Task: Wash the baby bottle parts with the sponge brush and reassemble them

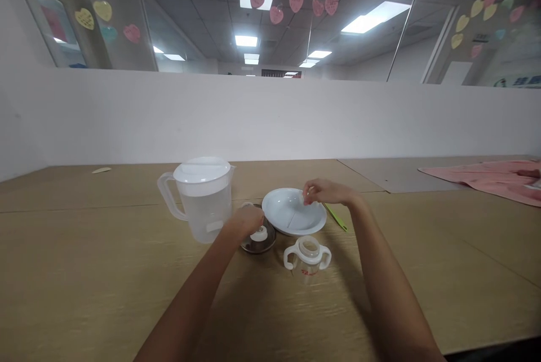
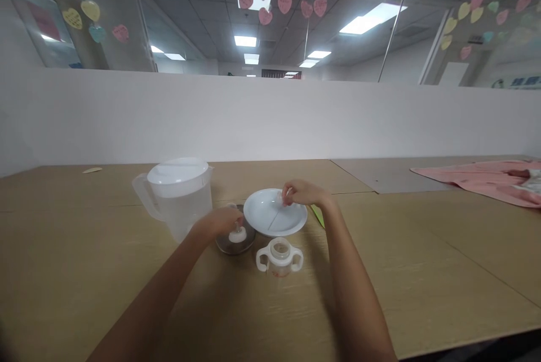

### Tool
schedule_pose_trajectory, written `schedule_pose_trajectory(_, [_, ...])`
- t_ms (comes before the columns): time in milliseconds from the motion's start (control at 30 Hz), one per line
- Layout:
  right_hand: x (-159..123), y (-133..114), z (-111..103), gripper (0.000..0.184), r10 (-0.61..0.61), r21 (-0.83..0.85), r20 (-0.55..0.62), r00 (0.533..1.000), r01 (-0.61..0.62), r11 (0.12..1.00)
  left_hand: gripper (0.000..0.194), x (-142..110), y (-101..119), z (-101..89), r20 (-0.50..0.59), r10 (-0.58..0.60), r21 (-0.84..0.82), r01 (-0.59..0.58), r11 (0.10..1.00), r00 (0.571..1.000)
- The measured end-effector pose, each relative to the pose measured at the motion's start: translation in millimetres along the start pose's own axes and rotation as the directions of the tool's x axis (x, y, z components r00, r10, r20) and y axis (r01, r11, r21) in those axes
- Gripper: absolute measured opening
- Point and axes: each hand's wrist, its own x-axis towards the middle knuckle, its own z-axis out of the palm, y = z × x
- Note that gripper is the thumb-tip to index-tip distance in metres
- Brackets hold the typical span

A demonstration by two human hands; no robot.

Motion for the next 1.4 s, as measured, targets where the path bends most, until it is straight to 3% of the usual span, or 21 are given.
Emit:
schedule_pose_trajectory(67, [-20.4,-14.9,-9.4,0.012,-0.060,0.027,-0.091,0.994,0.062,0.998,0.024,-1.6,-2.6,-2.1,0.003,-0.005,-0.013,0.005,1.000,1.000])
schedule_pose_trajectory(200, [-58.3,-46.2,-16.3,0.018,-0.188,0.084,-0.165,0.968,0.204,0.975,0.028,-1.8,-8.4,-2.5,0.004,-0.004,-0.037,0.004,0.999,1.000])
schedule_pose_trajectory(400, [-85.7,-75.1,-8.7,0.022,-0.304,0.102,0.046,0.951,0.299,0.949,0.025,4.7,-14.7,1.6,0.011,-0.009,-0.071,0.010,0.997,1.000])
schedule_pose_trajectory(600, [-75.8,-81.1,1.2,0.014,-0.335,0.039,0.150,0.930,0.333,0.942,0.028,4.2,-15.0,2.7,0.026,0.018,-0.103,-0.016,0.995,0.999])
schedule_pose_trajectory(1233, [-57.7,-67.1,0.9,0.010,-0.319,0.163,0.175,0.931,0.293,0.942,0.026,2.4,-13.6,0.2,0.021,0.046,-0.088,-0.044,0.995,0.999])
schedule_pose_trajectory(1400, [-53.3,-64.1,0.5,0.010,-0.296,0.127,0.175,0.939,0.276,0.953,0.025,1.6,-12.2,-0.8,0.021,0.046,-0.069,-0.045,0.997,0.999])
